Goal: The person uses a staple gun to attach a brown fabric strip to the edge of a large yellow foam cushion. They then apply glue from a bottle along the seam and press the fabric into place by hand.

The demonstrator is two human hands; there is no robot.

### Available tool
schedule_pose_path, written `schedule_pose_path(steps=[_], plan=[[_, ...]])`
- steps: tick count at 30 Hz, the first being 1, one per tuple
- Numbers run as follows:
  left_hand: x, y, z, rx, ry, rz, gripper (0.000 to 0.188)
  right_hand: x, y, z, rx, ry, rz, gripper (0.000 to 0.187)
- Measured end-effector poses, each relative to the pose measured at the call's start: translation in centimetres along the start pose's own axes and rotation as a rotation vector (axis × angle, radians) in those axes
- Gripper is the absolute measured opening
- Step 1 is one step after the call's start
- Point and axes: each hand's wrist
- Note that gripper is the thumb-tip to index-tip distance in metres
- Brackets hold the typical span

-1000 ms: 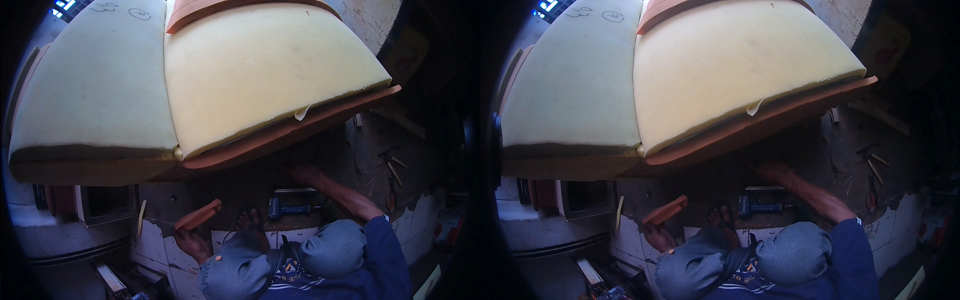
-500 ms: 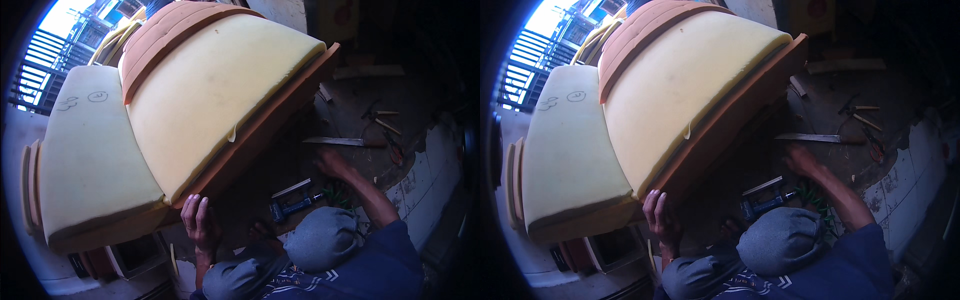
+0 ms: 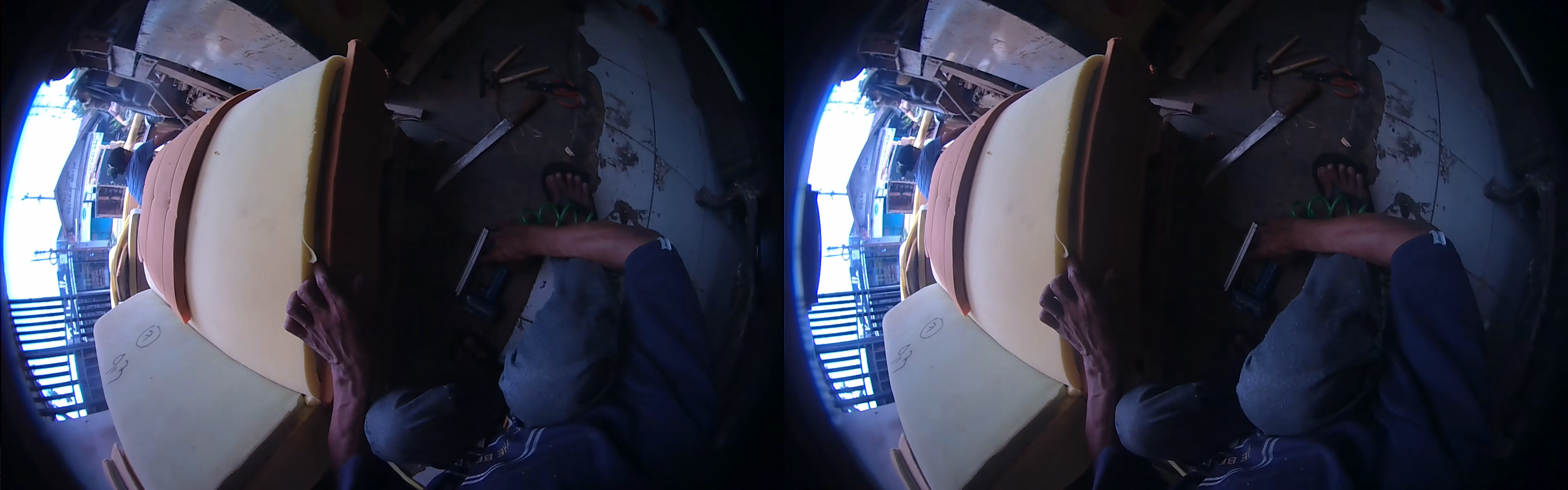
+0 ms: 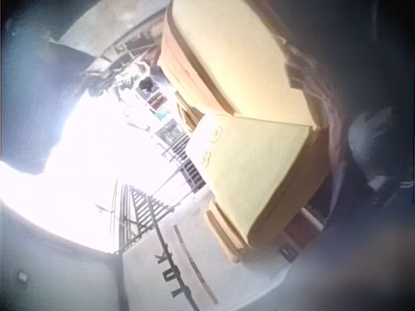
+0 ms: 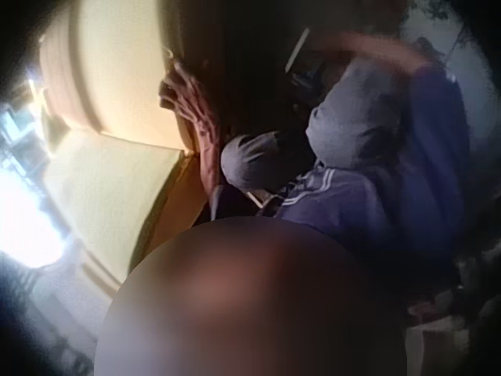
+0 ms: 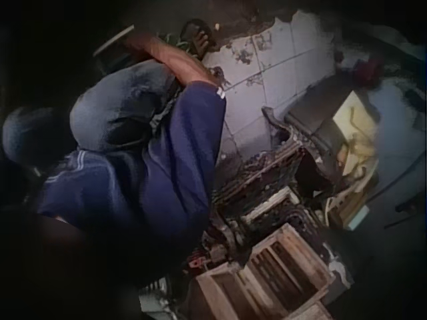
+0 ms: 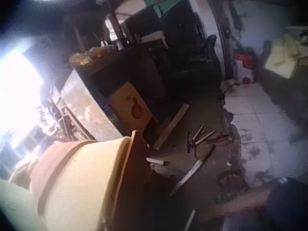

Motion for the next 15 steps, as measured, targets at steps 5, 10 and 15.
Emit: schedule_pose_path(steps=[5, 10, 15], plan=[[-0.3, -0.5, 0.1, 0.059, -0.028, -0.029, 0.041, 0.8, -1.6, -3.2, -0.160, -0.158, 0.158, 0.063], [-0.3, -1.7, -0.3, 0.087, -0.199, -0.061, 0.024, 0.8, -8.0, -7.7, -0.146, -0.643, 0.847, 0.035], [0.3, -2.2, -2.1, -0.012, -0.219, -0.069, 0.015, -2.0, -9.0, -11.4, -0.151, -0.655, 0.662, 0.040]])
Point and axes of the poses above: each hand's wrist, its own y-axis away from the middle knuckle, its own x-axis out of the back of the hand, z = x × y, and after that the axes turned 14 degrees about -z, right-handed
